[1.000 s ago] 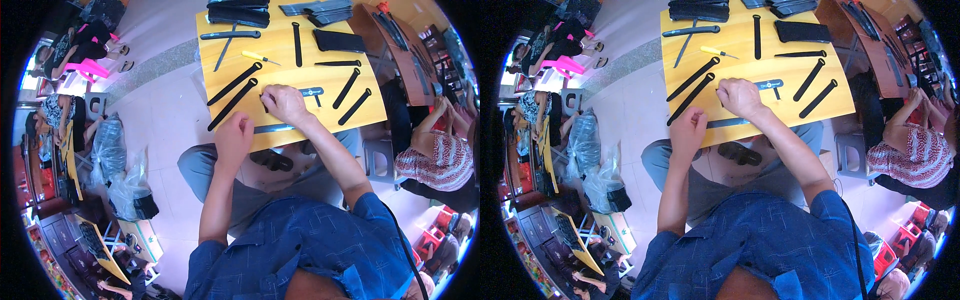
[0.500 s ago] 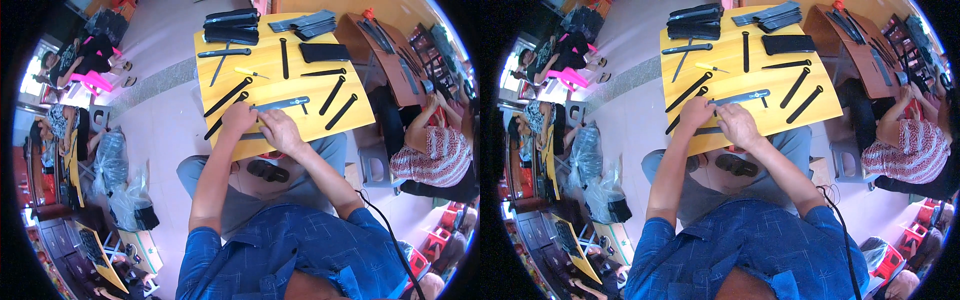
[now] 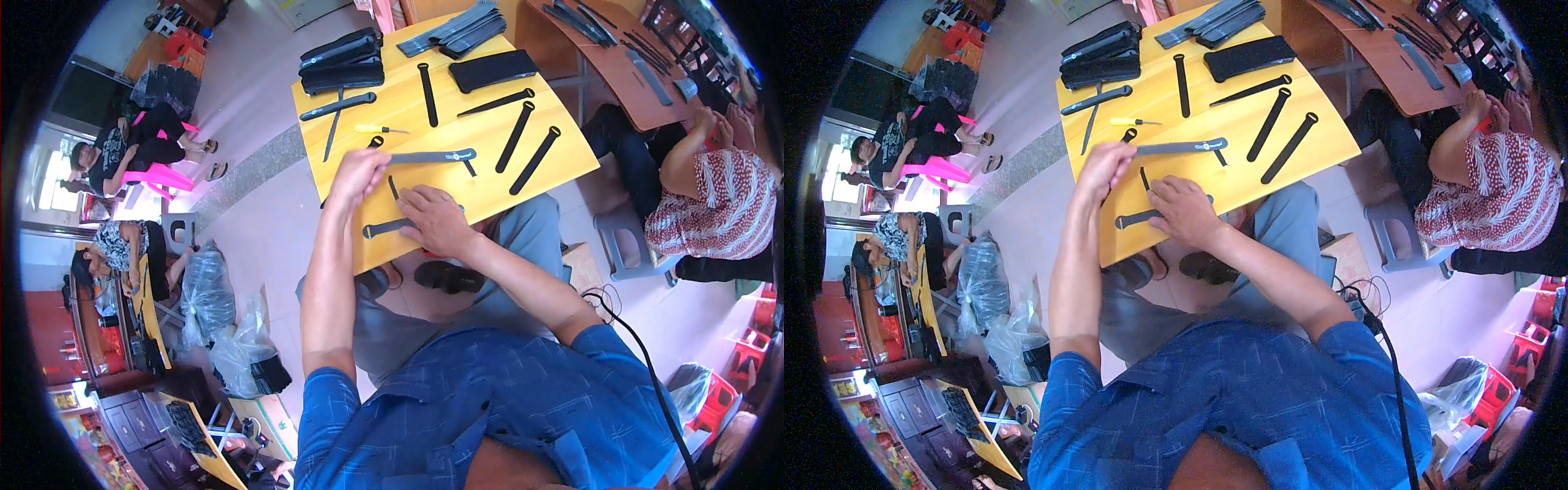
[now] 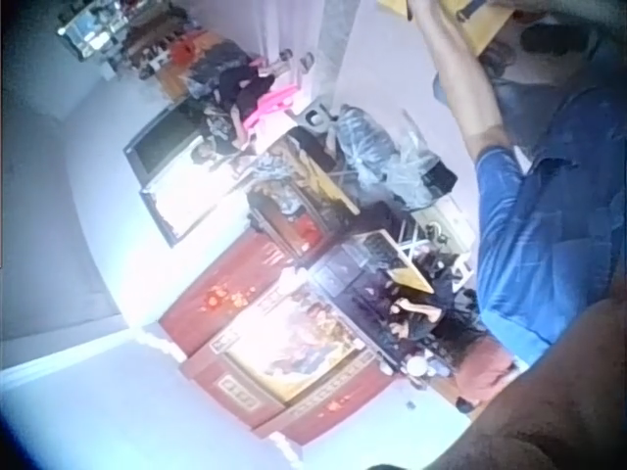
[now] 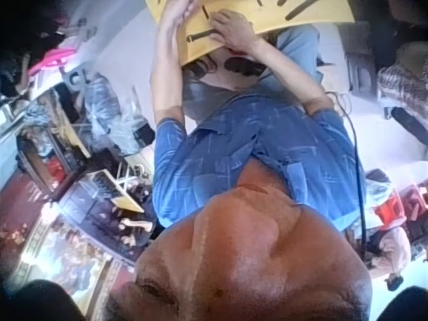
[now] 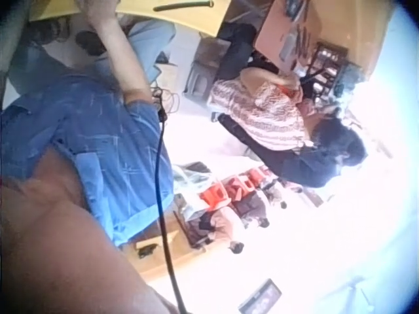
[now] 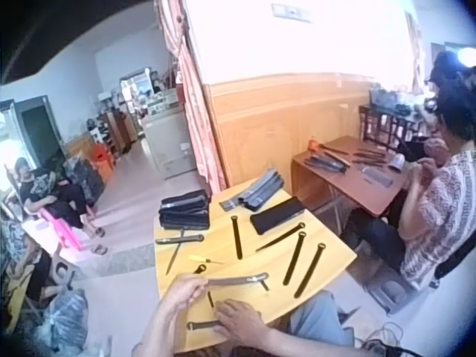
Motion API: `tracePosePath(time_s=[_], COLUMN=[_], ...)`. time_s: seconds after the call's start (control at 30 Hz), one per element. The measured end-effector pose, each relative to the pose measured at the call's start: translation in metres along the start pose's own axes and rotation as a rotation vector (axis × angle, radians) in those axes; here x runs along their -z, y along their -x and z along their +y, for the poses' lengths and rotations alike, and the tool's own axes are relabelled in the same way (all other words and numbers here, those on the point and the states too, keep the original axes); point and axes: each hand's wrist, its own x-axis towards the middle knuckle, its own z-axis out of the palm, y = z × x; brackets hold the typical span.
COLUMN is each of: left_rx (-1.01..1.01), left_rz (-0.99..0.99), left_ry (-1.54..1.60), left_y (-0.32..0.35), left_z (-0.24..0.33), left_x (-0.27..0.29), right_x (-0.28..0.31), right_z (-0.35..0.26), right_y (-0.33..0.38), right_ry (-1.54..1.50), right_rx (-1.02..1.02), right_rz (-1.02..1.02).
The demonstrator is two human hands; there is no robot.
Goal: Assembling plastic buckles and fasteners onto textile fabric straps.
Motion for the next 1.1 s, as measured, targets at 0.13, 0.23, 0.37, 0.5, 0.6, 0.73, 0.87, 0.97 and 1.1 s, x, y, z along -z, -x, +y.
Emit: tracePosePath(time_s=[0.13, 0.23, 0.37, 0.5, 0.6, 0.73, 0.87, 0.97, 1.1], left_rx=[-0.117, -0.228, -0.361, -0.719, -0.869, -0.869, -0.642, -0.419, -0.409], left_rz=[-0.080, -0.114, -0.092, -0.040, 0.162, 0.267, 0.119, -0.086, -0.240], left_ry=[-0.161, -0.131, -0.047, -0.075, -0.471, -0.724, -0.598, -0.347, -0.258], left_y=[0.011, 0.003, 0.001, 0.048, 0.079, 0.104, 0.137, 0.161, 0.182], left_z=[0.067, 0.085, 0.117, 0.215, 0.231, 0.157, 0.073, 0.050, 0.036], left_x=[-0.041, -0.072, -0.091, -0.073, -0.054, -0.023, -0.014, -0.014, -0.023], right_x=[0.001, -0.005, -0.009, -0.006, 0.002, 0.084, 0.156, 0.180, 0.159], right_z=[0.003, 0.006, 0.005, 0.005, 0.011, -0.023, -0.040, -0.050, -0.056], right_y=[-0.001, 0.001, 0.001, 0.001, 0.006, 0.016, 0.026, 0.021, 0.032], right_ry=[-0.054, -0.089, -0.168, -0.176, -0.229, -0.380, -0.448, -0.442, -1.033], right_rx=[0.006, 0.006, 0.025, 0.009, 0.013, 0.121, 0.046, -0.123, -0.321], right_rz=[0.008, 0.031, 0.046, 0.058, 0.091, 0.178, 0.490, 0.388, -0.130])
